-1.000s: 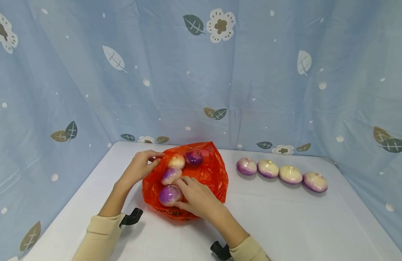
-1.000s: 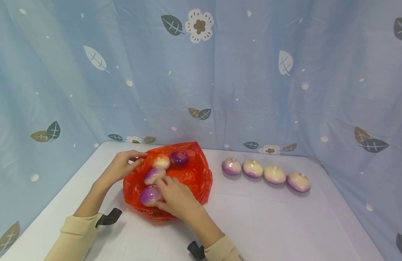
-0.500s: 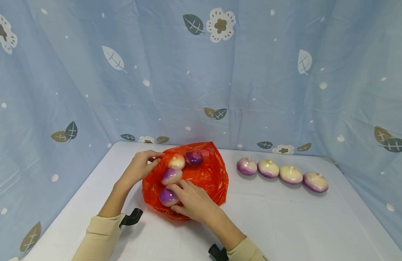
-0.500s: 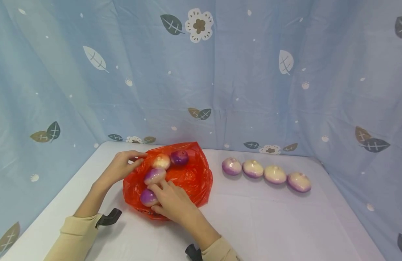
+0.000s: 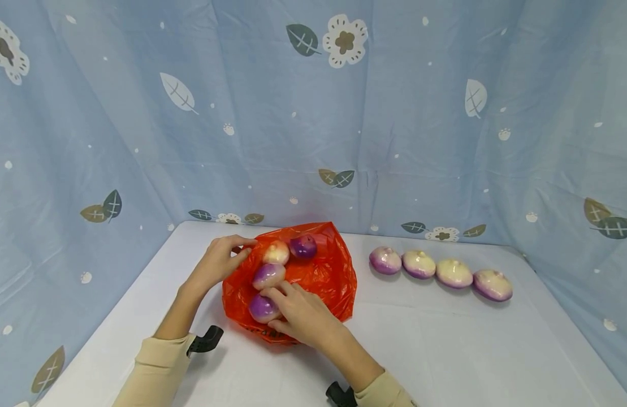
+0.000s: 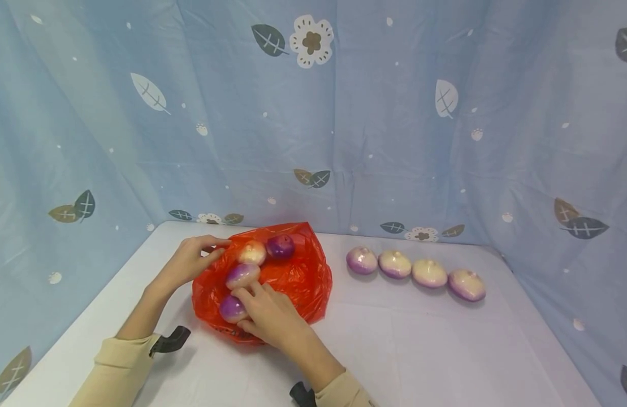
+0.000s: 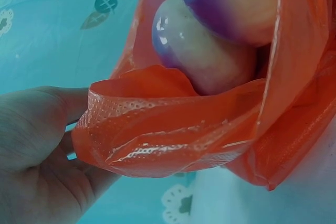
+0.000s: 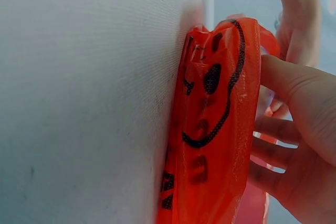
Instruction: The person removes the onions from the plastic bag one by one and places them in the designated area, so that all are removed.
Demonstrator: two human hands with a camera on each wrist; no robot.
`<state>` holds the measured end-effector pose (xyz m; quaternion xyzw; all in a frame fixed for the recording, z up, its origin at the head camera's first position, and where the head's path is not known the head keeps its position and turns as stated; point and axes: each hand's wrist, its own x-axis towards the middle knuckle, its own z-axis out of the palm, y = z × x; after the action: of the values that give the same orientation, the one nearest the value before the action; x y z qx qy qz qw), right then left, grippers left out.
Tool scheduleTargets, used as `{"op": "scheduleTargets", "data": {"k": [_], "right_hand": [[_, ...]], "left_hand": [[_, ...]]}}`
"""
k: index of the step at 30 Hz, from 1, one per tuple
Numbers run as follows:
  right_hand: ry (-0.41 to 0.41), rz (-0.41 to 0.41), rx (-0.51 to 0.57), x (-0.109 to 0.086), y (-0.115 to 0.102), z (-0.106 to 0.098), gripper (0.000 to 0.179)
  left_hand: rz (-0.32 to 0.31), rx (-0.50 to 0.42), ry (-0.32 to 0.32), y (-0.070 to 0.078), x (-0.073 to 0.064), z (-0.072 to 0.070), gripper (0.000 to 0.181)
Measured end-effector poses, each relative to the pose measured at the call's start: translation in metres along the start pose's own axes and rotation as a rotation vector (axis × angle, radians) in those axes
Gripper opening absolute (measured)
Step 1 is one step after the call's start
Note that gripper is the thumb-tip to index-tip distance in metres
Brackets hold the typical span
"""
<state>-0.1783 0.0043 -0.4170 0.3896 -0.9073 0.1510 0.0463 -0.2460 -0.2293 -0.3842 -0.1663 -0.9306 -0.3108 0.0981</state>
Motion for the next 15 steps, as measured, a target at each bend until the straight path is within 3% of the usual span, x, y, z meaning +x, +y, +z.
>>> {"op": "scheduleTargets", "data": {"k": [15], "right_hand": [[0.008,-0.022,-0.042,-0.0069,0.0004,-0.0052,0.059]], "left_hand": [[0.003,-0.007,0.013,0.0022,-0.0013,-0.0019,0.027]]}}
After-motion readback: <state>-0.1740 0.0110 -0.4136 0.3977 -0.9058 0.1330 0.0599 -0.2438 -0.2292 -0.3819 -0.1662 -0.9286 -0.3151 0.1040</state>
